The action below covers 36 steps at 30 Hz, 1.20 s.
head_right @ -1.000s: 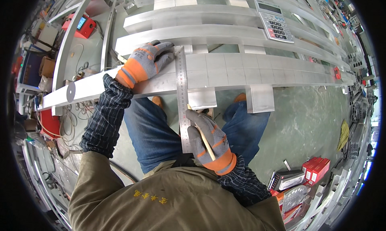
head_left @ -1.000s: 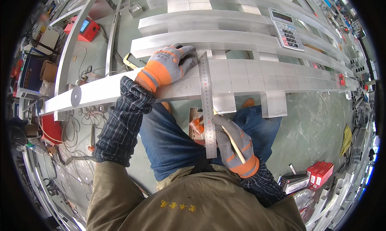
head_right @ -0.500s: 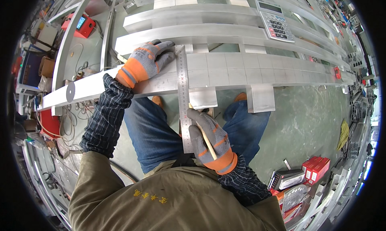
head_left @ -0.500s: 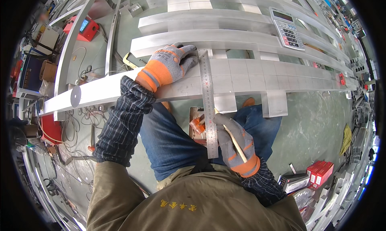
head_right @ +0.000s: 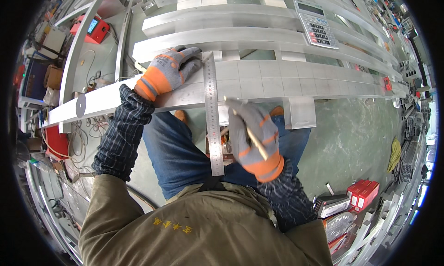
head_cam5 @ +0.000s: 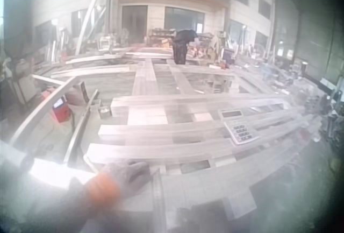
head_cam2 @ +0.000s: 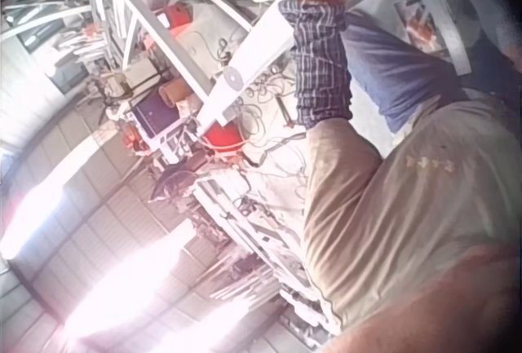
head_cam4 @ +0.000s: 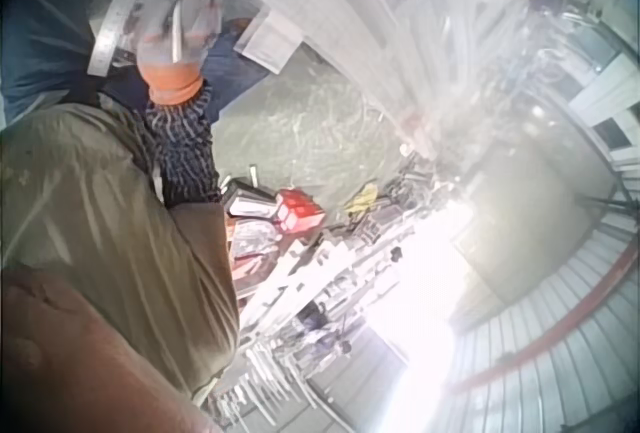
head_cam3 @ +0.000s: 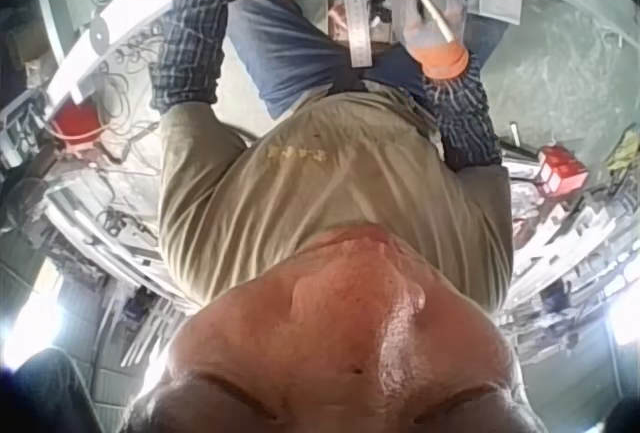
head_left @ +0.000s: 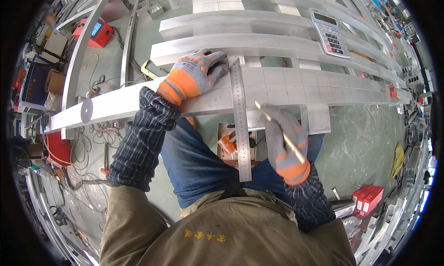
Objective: The person uses a calculator, tape measure, and pencil to measure and mark multiple aluminum bars. They then use a metal ruler to draw straight lines across the bars at marked intervals.
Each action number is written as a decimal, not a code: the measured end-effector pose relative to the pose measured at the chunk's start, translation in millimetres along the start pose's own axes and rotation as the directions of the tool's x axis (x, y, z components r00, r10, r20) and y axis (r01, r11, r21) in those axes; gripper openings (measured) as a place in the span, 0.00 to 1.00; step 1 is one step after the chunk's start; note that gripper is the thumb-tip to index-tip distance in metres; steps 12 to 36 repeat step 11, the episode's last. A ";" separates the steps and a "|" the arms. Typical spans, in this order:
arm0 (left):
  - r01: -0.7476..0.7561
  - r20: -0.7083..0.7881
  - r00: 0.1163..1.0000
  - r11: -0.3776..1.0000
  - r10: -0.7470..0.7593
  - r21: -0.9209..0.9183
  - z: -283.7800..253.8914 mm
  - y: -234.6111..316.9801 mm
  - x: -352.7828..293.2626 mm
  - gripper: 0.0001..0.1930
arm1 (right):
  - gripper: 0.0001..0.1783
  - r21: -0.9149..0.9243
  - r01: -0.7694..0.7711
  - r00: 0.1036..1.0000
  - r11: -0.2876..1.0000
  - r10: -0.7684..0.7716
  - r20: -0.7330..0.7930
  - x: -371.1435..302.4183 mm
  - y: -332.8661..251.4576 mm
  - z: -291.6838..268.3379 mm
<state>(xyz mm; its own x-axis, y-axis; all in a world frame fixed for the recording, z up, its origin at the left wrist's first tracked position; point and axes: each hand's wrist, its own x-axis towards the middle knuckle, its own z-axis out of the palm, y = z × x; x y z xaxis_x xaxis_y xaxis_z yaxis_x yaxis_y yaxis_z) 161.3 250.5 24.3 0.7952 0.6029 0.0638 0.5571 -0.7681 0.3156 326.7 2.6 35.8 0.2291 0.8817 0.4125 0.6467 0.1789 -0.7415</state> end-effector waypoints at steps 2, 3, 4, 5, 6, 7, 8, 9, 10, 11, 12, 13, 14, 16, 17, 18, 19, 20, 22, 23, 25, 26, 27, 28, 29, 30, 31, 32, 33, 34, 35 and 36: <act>-0.012 -0.015 1.000 1.000 0.011 -0.009 1.1 -1.4 2.2 0.22 | 0.11 0.068 -0.058 0.994 0.996 0.064 -0.090 21.9 1.8 8.7; -0.022 -0.024 0.999 1.000 0.022 -0.009 3.2 -2.5 3.0 0.22 | 0.12 0.106 -0.084 0.986 0.991 0.098 -0.132 31.7 3.7 12.7; -0.031 -0.034 0.999 1.000 0.030 -0.008 4.1 -3.5 3.6 0.22 | 0.13 0.076 -0.049 0.991 0.996 0.058 -0.117 40.4 8.7 14.3; -0.036 -0.038 0.999 0.999 0.035 -0.018 4.9 -4.0 3.9 0.22 | 0.14 0.045 -0.016 0.995 0.999 0.020 -0.101 47.2 15.3 15.7; -0.041 -0.043 0.998 0.999 0.040 -0.028 5.6 -4.3 4.5 0.22 | 0.15 0.015 0.018 0.996 1.000 -0.017 -0.084 52.7 21.7 17.2; -0.043 -0.046 0.998 0.998 0.041 -0.035 5.0 -4.6 3.6 0.22 | 0.16 -0.012 0.018 0.998 1.000 -0.018 -0.058 56.4 28.1 20.5; -0.020 -0.040 0.999 0.999 0.019 -0.029 4.5 -4.5 2.5 0.22 | 0.16 -0.027 0.018 0.999 0.999 -0.019 -0.037 59.8 30.8 22.3; 0.002 -0.034 0.999 1.000 -0.002 -0.023 3.7 -3.9 1.3 0.23 | 0.16 -0.042 0.018 1.000 0.999 -0.019 -0.016 62.8 32.7 23.8; 0.020 -0.026 0.999 1.000 -0.020 -0.020 1.4 -0.6 0.8 0.23 | 0.16 -0.061 0.016 1.000 0.998 -0.016 0.003 64.7 35.3 24.6; 0.033 0.001 0.999 0.999 -0.033 -0.007 -2.9 2.3 -0.2 0.23 | 0.17 -0.076 0.033 0.999 0.997 -0.032 0.007 65.5 39.4 25.7; 0.033 0.001 0.999 0.999 -0.033 -0.007 -2.9 2.3 -0.2 0.23 | 0.17 -0.076 0.033 0.999 0.997 -0.032 0.007 65.5 39.4 25.7; 0.033 0.001 0.999 0.999 -0.033 -0.007 -2.9 2.3 -0.2 0.23 | 0.17 -0.076 0.033 0.999 0.997 -0.032 0.007 65.5 39.4 25.7; 0.033 0.001 0.999 0.999 -0.033 -0.007 -2.9 2.3 -0.2 0.23 | 0.17 -0.076 0.033 0.999 0.997 -0.032 0.007 65.5 39.4 25.7; 0.033 0.001 0.999 0.999 -0.033 -0.007 -2.9 2.3 -0.2 0.23 | 0.17 -0.076 0.033 0.999 0.997 -0.032 0.007 65.5 39.4 25.7; 0.033 0.001 0.999 0.999 -0.033 -0.007 -2.9 2.3 -0.2 0.23 | 0.17 -0.076 0.033 0.999 0.997 -0.032 0.007 65.5 39.4 25.7; 0.033 0.001 0.999 0.999 -0.033 -0.007 -2.9 2.3 -0.2 0.23 | 0.17 -0.076 0.033 0.999 0.997 -0.032 0.007 65.5 39.4 25.7; 0.033 0.001 0.999 0.999 -0.033 -0.007 -2.9 2.3 -0.2 0.23 | 0.17 -0.076 0.033 0.999 0.997 -0.032 0.007 65.5 39.4 25.7; 0.033 0.001 0.999 0.999 -0.033 -0.007 -2.9 2.3 -0.2 0.23 | 0.17 -0.076 0.033 0.999 0.997 -0.032 0.007 65.5 39.4 25.7; 0.033 0.001 0.999 0.999 -0.033 -0.007 -2.9 2.3 -0.2 0.23 | 0.17 -0.076 0.033 0.999 0.997 -0.032 0.007 65.5 39.4 25.7; 0.033 0.001 0.999 0.999 -0.033 -0.007 -2.9 2.3 -0.2 0.23 | 0.17 -0.076 0.033 0.999 0.997 -0.032 0.007 65.5 39.4 25.7; 0.033 0.001 0.999 0.999 -0.033 -0.007 -2.9 2.3 -0.2 0.23 | 0.17 -0.076 0.033 0.999 0.997 -0.032 0.007 65.5 39.4 25.7; 0.033 0.001 0.999 0.999 -0.033 -0.007 -2.9 2.3 -0.2 0.23 | 0.17 -0.076 0.033 0.999 0.997 -0.032 0.007 65.5 39.4 25.7; 0.033 0.001 0.999 0.999 -0.033 -0.007 -2.9 2.3 -0.2 0.23 | 0.17 -0.076 0.033 0.999 0.997 -0.032 0.007 65.5 39.4 25.7; 0.033 0.001 0.999 0.999 -0.033 -0.007 -2.9 2.3 -0.2 0.23 | 0.17 -0.076 0.033 0.999 0.997 -0.032 0.007 65.5 39.4 25.7; 0.033 0.001 0.999 0.999 -0.033 -0.007 -2.9 2.3 -0.2 0.23 | 0.17 -0.076 0.033 0.999 0.997 -0.032 0.007 65.5 39.4 25.7; 0.033 0.001 0.999 0.999 -0.033 -0.007 -2.9 2.3 -0.2 0.23 | 0.17 -0.076 0.033 0.999 0.997 -0.032 0.007 65.5 39.4 25.7; 0.033 0.001 0.999 0.999 -0.033 -0.007 -2.9 2.3 -0.2 0.23 | 0.17 -0.076 0.033 0.999 0.997 -0.032 0.007 65.5 39.4 25.7; 0.033 0.001 0.999 0.999 -0.033 -0.007 -2.9 2.3 -0.2 0.23 | 0.17 -0.076 0.033 0.999 0.997 -0.032 0.007 65.5 39.4 25.7; 0.033 0.001 0.999 0.999 -0.033 -0.007 -2.9 2.3 -0.2 0.23 | 0.17 -0.076 0.033 0.999 0.997 -0.032 0.007 65.5 39.4 25.7; 0.033 0.001 0.999 0.999 -0.033 -0.007 -2.9 2.3 -0.2 0.23 | 0.17 -0.076 0.033 0.999 0.997 -0.032 0.007 65.5 39.4 25.7; 0.033 0.001 0.999 0.999 -0.033 -0.007 -2.9 2.3 -0.2 0.23 | 0.17 -0.076 0.033 0.999 0.997 -0.032 0.007 65.5 39.4 25.7; 0.033 0.001 0.999 0.999 -0.033 -0.007 -2.9 2.3 -0.2 0.23 | 0.17 -0.076 0.033 0.999 0.997 -0.032 0.007 65.5 39.4 25.7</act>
